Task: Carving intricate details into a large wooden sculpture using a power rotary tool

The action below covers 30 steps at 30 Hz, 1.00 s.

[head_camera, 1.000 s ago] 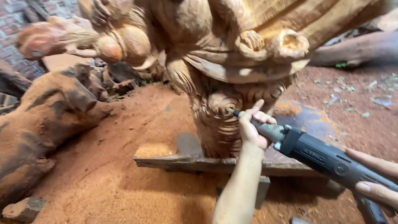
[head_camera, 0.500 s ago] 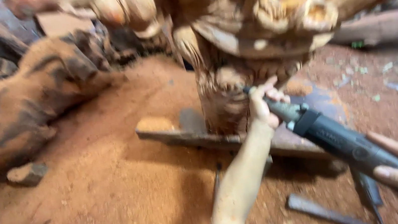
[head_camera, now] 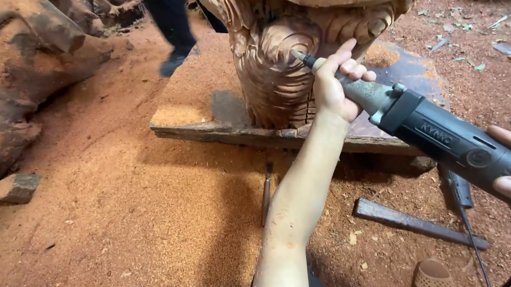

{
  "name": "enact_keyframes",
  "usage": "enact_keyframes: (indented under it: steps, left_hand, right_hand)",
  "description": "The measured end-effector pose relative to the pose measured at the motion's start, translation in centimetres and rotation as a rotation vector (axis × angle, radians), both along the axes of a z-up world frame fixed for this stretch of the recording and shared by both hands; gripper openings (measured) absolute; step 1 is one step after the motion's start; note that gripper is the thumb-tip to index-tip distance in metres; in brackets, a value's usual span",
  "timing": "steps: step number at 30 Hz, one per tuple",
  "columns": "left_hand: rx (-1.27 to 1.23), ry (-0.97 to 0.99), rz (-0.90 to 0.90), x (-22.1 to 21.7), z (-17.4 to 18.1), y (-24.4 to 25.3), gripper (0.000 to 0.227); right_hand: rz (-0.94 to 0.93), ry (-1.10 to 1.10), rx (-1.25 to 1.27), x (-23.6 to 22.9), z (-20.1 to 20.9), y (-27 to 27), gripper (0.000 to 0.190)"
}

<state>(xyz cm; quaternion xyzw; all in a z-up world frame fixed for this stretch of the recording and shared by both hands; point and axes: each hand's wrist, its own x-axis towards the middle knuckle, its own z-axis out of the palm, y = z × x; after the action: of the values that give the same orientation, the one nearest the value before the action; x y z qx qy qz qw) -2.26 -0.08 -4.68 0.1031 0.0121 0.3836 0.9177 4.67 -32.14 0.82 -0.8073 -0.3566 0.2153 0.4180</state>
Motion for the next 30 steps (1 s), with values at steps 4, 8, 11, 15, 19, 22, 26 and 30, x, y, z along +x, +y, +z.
enact_keyframes:
  steps: [4, 8, 11, 15, 19, 22, 26, 30]
  left_hand:
    - [0.085, -0.026, 0.072, 3.2, -3.7, 1.0, 0.054]
    - [0.147, -0.069, 0.171, 6.4, -7.1, 3.6, 0.038]
    - [0.000, -0.095, 0.013, 3.4, -3.1, 1.7, 0.038]
    - [-0.017, -0.088, -0.004, 3.4, -3.2, 2.1, 0.035]
    - [0.085, -0.088, 0.046, 4.3, -3.9, 2.2, 0.008]
    - [0.072, -0.031, 0.029, 3.2, -2.7, 1.0, 0.019]
    - [0.031, 0.025, 0.026, 1.2, -0.7, 0.4, 0.080]
    - [0.009, 0.053, 0.028, 0.4, 0.3, -0.3, 0.073]
  right_hand:
    - [0.025, 0.010, -0.057, -0.3, -0.1, 2.0, 0.083]
    - [0.187, 0.016, 0.025, -1.5, 0.4, 8.2, 0.083]
    - [0.251, 0.009, 0.063, -2.3, 1.1, 10.5, 0.083]
    - [0.253, 0.017, 0.062, -2.4, 0.8, 10.5, 0.083]
    - [0.144, 0.034, 0.000, -1.2, -0.7, 6.3, 0.083]
    - [0.027, 0.043, -0.060, -0.2, -1.3, 2.2, 0.083]
    - [-0.041, 0.044, -0.070, 0.5, -1.6, 0.1, 0.083]
    - [-0.049, 0.087, -0.082, 0.9, -1.9, -0.1, 0.084]
